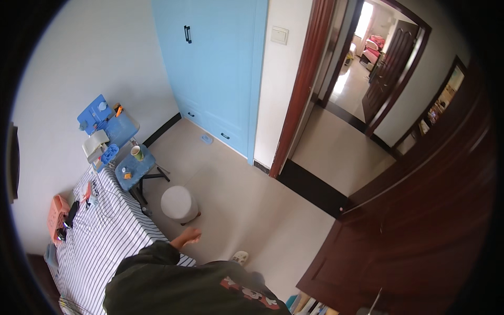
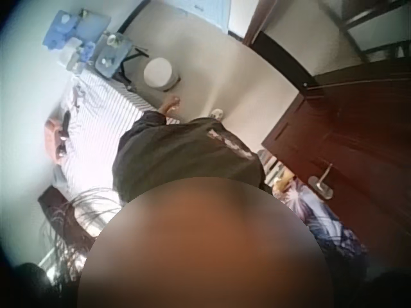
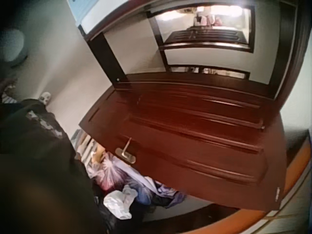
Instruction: The person assembles a broom and dustpan by attaching the dustpan head to the broom handle. They then pick up a plastic bottle and walk toward the stairs, placing the bottle into a trash bin. The person returns to the bed, picks up the broom, and walks back toward the stairs.
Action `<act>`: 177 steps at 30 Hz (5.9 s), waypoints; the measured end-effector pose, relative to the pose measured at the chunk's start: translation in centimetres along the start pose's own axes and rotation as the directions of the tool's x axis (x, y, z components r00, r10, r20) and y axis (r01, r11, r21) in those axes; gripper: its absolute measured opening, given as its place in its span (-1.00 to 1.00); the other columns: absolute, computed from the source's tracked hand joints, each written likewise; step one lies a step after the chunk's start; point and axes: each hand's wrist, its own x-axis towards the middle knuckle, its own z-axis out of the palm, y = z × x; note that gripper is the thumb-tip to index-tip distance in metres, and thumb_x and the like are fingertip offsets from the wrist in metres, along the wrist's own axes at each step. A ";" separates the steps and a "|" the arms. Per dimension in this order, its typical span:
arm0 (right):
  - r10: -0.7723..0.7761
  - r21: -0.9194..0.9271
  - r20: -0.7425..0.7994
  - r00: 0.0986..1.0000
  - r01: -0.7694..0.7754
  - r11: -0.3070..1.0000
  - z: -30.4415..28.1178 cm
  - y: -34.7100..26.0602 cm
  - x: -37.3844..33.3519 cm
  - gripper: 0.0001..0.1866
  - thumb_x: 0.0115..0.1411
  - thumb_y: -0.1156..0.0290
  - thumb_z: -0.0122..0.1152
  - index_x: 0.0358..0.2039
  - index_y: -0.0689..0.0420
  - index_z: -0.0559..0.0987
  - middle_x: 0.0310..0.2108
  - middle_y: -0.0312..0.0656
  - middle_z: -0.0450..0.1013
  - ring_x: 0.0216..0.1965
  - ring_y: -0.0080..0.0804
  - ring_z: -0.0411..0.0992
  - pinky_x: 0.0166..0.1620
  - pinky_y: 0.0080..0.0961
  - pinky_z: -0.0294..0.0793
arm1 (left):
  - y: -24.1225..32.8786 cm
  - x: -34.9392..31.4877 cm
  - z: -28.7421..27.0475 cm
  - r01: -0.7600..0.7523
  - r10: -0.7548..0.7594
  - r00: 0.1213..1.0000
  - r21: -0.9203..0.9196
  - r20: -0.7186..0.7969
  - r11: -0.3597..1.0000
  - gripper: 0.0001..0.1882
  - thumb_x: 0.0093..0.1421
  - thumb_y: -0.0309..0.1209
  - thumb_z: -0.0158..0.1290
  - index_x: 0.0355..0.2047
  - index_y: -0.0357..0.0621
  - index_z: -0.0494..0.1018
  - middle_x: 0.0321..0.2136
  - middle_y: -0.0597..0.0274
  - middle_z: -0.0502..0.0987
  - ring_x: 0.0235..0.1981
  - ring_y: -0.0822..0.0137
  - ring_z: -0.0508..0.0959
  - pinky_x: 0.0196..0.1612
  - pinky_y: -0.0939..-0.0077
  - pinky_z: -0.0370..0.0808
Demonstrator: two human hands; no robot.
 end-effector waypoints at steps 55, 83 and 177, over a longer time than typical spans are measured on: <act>-0.192 -0.508 0.859 0.475 0.839 -0.193 69.8 -100.3 -2.4 -0.73 0.11 0.21 0.12 -0.41 0.19 0.44 -0.57 -0.17 0.41 -0.61 -0.38 0.42 -0.55 -0.42 0.41 | 9.9 35.5 -39.9 -0.316 -0.526 0.835 -0.645 0.158 -0.696 -0.79 0.16 -0.41 -0.03 -0.54 -0.07 0.17 -0.78 0.46 0.09 -0.82 0.60 0.08 -0.80 0.70 0.01; -0.686 -0.653 0.693 0.223 0.597 -0.465 113.3 -108.3 28.6 -0.54 -0.07 0.45 0.28 -0.15 0.19 0.33 -0.11 -0.03 0.20 -0.12 -0.04 0.32 -0.16 -0.22 0.45 | -5.2 62.0 -42.4 -0.281 -0.604 0.650 -0.592 0.462 -0.755 -0.90 0.18 -0.50 -0.10 -0.42 -0.04 0.19 -0.77 0.45 0.08 -0.84 0.59 0.08 -0.80 0.69 -0.01; 0.751 0.997 0.066 -0.657 0.071 -0.026 92.8 -75.5 -57.8 -0.52 -0.22 0.66 0.15 -0.18 0.09 0.52 -0.20 -0.16 0.35 -0.13 -0.15 0.32 -0.12 -0.33 0.40 | -0.7 1.1 -56.1 -0.929 -0.941 -0.319 -0.160 -0.112 0.334 -0.48 0.01 -0.50 -0.02 0.04 -0.29 0.24 -0.42 0.25 0.43 -0.73 0.63 0.23 -0.76 0.75 0.14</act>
